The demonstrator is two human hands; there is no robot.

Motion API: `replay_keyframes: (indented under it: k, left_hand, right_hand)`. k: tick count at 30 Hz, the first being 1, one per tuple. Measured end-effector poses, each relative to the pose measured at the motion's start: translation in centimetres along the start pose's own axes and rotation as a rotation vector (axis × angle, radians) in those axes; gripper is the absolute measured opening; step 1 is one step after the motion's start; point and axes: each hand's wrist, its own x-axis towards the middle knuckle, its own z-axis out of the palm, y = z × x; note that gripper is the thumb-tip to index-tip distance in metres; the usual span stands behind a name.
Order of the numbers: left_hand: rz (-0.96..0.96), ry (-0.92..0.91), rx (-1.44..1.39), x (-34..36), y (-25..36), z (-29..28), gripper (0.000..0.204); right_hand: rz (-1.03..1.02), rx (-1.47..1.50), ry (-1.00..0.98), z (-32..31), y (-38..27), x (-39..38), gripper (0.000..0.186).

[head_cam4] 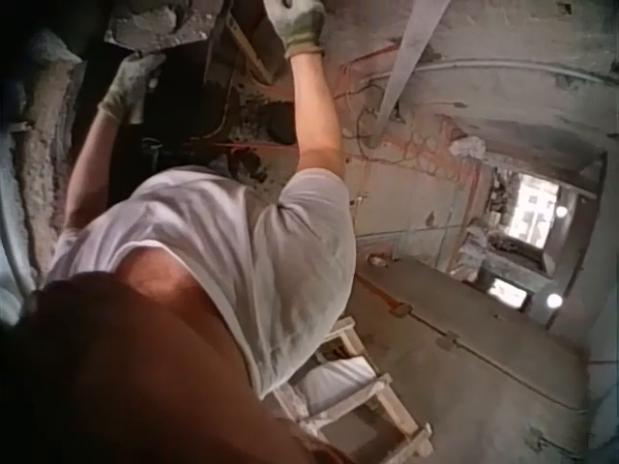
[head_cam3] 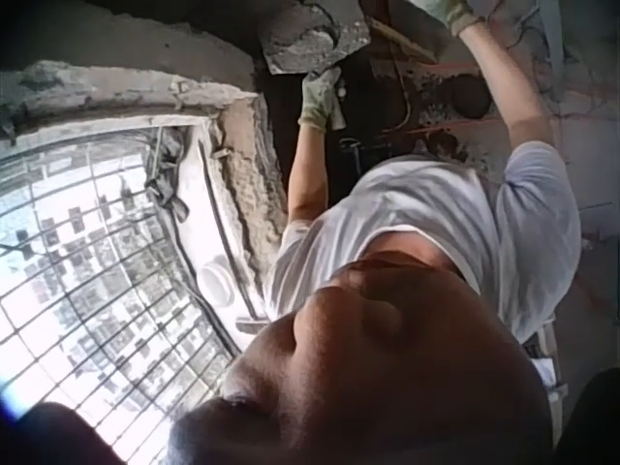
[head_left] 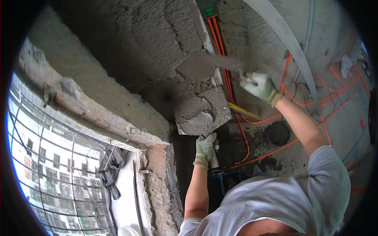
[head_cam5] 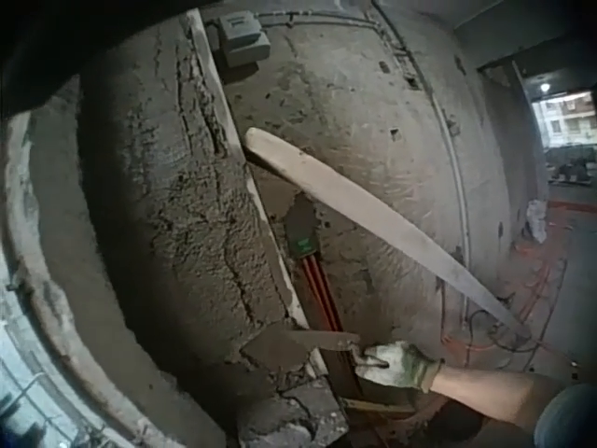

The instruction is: Applying plaster to an interior wall using a trowel and hawk during renovation.

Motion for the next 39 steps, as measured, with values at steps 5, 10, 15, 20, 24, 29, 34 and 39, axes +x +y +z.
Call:
replay_keyframes:
  k: [5,10,15,20,24,29,34,39]
  left_hand:
    - [0.041,-0.025,-0.010,-0.1,-0.2,0.0,0.017]
    - [0.022,0.011,0.030,-0.3,0.0,-0.2,0.017]
    - [0.069,-0.052,-0.022,-0.3,-0.7,-0.3,0.017]
    - [0.041,-0.051,-0.042,-0.1,-1.6,0.4,0.017]
    - [0.018,-0.017,-0.048,-0.1,-1.5,0.8,0.016]
    - [0.025,-0.004,-0.013,-0.4,-1.6,1.0,0.016]
    - [0.013,-0.019,-0.012,-0.5,-2.0,1.5,0.017]
    - [-0.028,0.009,-0.018,-0.4,-2.3,2.3,0.017]
  right_hand:
    - [-0.220,-0.434,-0.416,4.3,-5.8,6.0,0.030]
    - [-0.361,-0.575,-0.515,-0.3,-8.3,11.6,0.041]
    - [-0.551,-0.617,-0.364,-5.9,-9.1,14.2,0.036]
    - [-0.269,-0.783,-0.023,-6.7,-8.1,11.9,0.026]
    - [-0.574,-0.600,-0.118,-3.2,-7.1,4.2,0.024]
    - [-0.156,-0.402,-0.554,0.8,-5.7,-1.0,0.031]
    - [-0.407,-0.670,-0.606,-4.9,-2.4,9.1,0.038]
    - [-0.262,-0.542,-0.402,-9.5,-2.9,13.9,0.014]
